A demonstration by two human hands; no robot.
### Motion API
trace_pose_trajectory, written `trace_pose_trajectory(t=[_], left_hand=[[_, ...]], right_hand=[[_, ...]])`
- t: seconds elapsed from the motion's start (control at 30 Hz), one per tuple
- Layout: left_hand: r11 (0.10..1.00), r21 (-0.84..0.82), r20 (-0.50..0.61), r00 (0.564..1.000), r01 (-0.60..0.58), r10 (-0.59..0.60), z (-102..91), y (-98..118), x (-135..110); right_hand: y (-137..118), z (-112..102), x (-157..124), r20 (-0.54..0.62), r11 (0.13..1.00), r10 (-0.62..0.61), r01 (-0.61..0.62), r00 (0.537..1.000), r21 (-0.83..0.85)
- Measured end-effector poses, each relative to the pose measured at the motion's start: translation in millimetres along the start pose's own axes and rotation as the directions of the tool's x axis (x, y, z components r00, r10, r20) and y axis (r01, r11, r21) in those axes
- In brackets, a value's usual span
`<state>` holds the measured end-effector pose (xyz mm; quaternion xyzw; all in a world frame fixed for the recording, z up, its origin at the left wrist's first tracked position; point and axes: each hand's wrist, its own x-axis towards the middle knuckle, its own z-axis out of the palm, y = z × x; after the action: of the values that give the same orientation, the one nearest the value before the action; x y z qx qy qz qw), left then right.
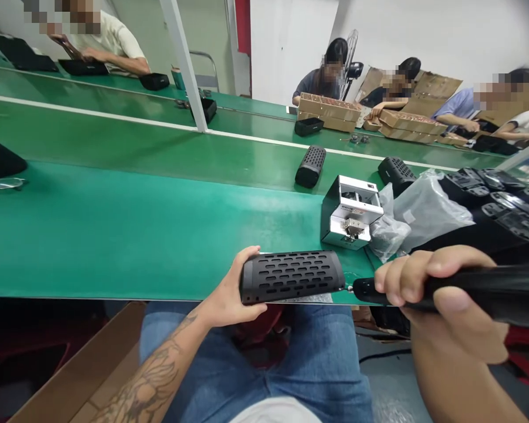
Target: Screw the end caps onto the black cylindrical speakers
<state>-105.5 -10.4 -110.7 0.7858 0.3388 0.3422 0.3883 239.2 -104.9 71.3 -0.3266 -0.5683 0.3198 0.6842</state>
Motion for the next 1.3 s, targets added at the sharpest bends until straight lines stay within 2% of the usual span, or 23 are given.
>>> trace_pose_trajectory(t=[0.1,0.33,0.5,0.7,0.83,1.03,1.3], left_hand=[[0.999,-0.015,-0.021,0.999,-0.048,0.047,2.0,-2,2],[0.995,-0.011,-0.048,0.994,-0.099,0.098,4.9,-6,3],[0.994,-0.023,-0.029,0.994,-0.107,0.107,4.4,-4,5],[0.996,-0.023,-0.008,0.996,-0.085,0.085,1.4,1,6],[0.997,-0.027,-0.002,0.997,-0.071,0.071,1.8,2,5],[0.996,-0.022,-0.022,0.996,-0.090,0.090,3.1,0,4],[0.998,-0.025,-0.008,0.998,-0.060,0.060,1.9,4,4]], right_hand=[[10,5,-1,0.017,1.000,-0.003,0.003,1.000,-0.003],[29,3,4,0.023,0.999,0.014,-0.013,1.000,-0.043],[30,4,6,0.016,0.996,0.069,-0.068,0.997,-0.052],[34,-3,17,0.098,0.995,0.101,-0.099,0.990,-0.017],[37,-8,17,0.082,0.989,0.147,-0.147,0.986,-0.013],[36,-7,5,0.116,0.993,0.114,-0.116,0.987,0.014],[39,-6,1,0.185,0.989,0.141,-0.146,0.973,0.016]])
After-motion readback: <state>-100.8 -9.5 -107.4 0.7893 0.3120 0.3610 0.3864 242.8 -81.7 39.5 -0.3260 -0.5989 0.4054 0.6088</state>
